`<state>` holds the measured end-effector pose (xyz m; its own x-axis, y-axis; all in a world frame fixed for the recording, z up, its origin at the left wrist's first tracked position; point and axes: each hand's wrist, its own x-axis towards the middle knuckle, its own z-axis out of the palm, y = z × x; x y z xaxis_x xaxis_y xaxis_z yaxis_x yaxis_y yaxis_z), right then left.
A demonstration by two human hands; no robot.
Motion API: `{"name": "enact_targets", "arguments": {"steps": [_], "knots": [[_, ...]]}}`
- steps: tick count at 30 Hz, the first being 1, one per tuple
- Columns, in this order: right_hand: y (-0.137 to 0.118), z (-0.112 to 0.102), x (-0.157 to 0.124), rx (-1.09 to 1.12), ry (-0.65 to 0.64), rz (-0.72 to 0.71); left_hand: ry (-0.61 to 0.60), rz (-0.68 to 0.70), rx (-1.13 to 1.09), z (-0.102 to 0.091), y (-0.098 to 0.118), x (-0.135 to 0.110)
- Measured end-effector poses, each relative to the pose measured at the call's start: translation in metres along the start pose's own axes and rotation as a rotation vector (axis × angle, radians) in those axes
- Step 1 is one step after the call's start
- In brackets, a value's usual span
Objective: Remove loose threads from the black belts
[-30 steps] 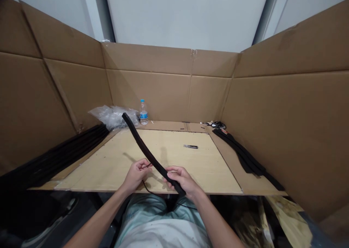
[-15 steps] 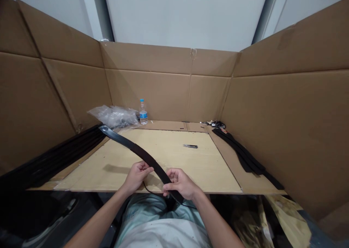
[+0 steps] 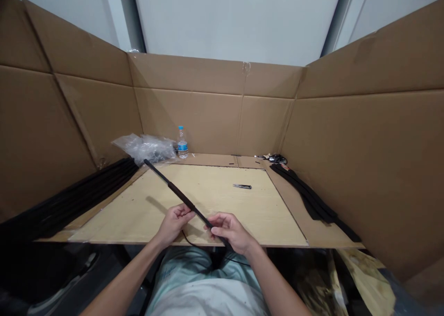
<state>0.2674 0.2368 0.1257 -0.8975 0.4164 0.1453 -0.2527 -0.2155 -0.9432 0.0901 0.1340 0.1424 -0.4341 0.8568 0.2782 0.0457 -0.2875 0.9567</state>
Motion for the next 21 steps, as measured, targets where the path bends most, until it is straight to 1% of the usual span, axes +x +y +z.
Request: {"name": "enact_targets", "arguments": {"steps": [3,6,8,12,14,17,21], "knots": [[0.006,-0.005,0.002,-0.027,-0.054,0.003,-0.061,-0.035,-0.07,0.0,0.001,0.001],[0.007,-0.005,0.002,-0.043,-0.127,0.043,-0.054,-0.052,-0.08,0.0,0.0,0.001],[0.005,-0.003,0.002,-0.042,-0.149,0.051,-0.033,-0.049,-0.046,0.0,-0.001,0.001],[0.001,0.0,0.0,-0.034,-0.147,0.076,0.011,-0.027,0.055,-0.001,-0.003,-0.001],[0.0,0.001,-0.001,-0.054,-0.151,0.089,0.011,-0.024,0.084,-0.001,-0.003,-0.001],[-0.002,0.002,-0.001,-0.049,-0.134,0.065,-0.001,-0.015,0.091,-0.001,-0.002,-0.001],[-0.004,0.005,0.001,0.015,-0.029,0.088,-0.004,-0.006,0.055,-0.002,-0.002,-0.002]]}}
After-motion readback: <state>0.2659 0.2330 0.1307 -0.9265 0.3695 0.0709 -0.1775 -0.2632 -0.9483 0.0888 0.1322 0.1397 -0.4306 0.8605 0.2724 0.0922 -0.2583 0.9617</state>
